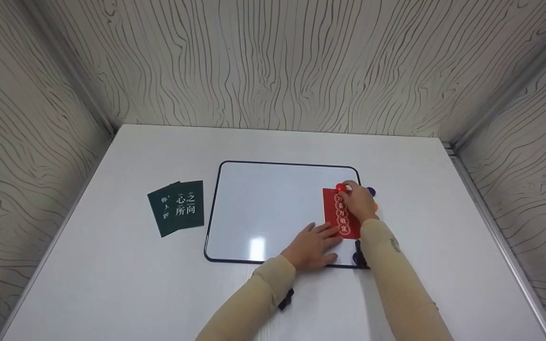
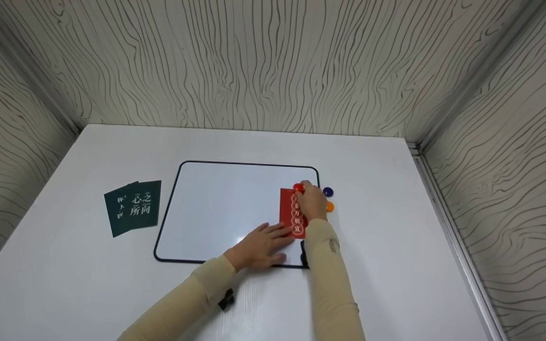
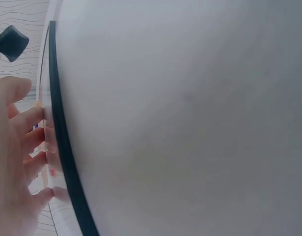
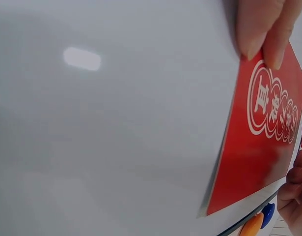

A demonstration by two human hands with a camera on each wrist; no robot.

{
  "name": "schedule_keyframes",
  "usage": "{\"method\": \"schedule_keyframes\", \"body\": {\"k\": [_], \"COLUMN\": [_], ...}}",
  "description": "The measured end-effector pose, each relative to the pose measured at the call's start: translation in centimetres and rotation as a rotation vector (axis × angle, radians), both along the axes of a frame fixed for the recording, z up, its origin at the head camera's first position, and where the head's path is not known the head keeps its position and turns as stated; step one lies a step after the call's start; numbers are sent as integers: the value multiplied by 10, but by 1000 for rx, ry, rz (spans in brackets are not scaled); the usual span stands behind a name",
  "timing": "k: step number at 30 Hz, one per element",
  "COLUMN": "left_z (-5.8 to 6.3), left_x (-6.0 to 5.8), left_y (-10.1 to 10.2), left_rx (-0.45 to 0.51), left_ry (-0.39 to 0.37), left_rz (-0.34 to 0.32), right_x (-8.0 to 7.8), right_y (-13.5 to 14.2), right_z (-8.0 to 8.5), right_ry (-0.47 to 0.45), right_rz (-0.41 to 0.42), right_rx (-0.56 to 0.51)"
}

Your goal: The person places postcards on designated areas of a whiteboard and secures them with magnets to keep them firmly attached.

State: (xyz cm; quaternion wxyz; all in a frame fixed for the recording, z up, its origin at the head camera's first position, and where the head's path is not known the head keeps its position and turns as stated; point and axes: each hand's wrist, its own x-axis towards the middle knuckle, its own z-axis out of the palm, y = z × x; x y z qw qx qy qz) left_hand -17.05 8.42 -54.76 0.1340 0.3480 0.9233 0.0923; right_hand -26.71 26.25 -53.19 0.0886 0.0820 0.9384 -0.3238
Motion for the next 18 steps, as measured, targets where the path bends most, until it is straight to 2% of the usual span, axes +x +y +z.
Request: {"method": "schedule_keyframes", "body": {"k": [9,18], "left_z": [2,2], "left_x": [0,0], "left_y": [1,1], "left_rx": [-8,2], "left_ry": [3,-2], "left_rz": [-17,-8], "right_x": [-2,-2], "right_y": [-1,-4], "right_z": [-6,-7], "right_ry": [59,33], "right_rz": [17,-5], "right_rx": [39,77]}}
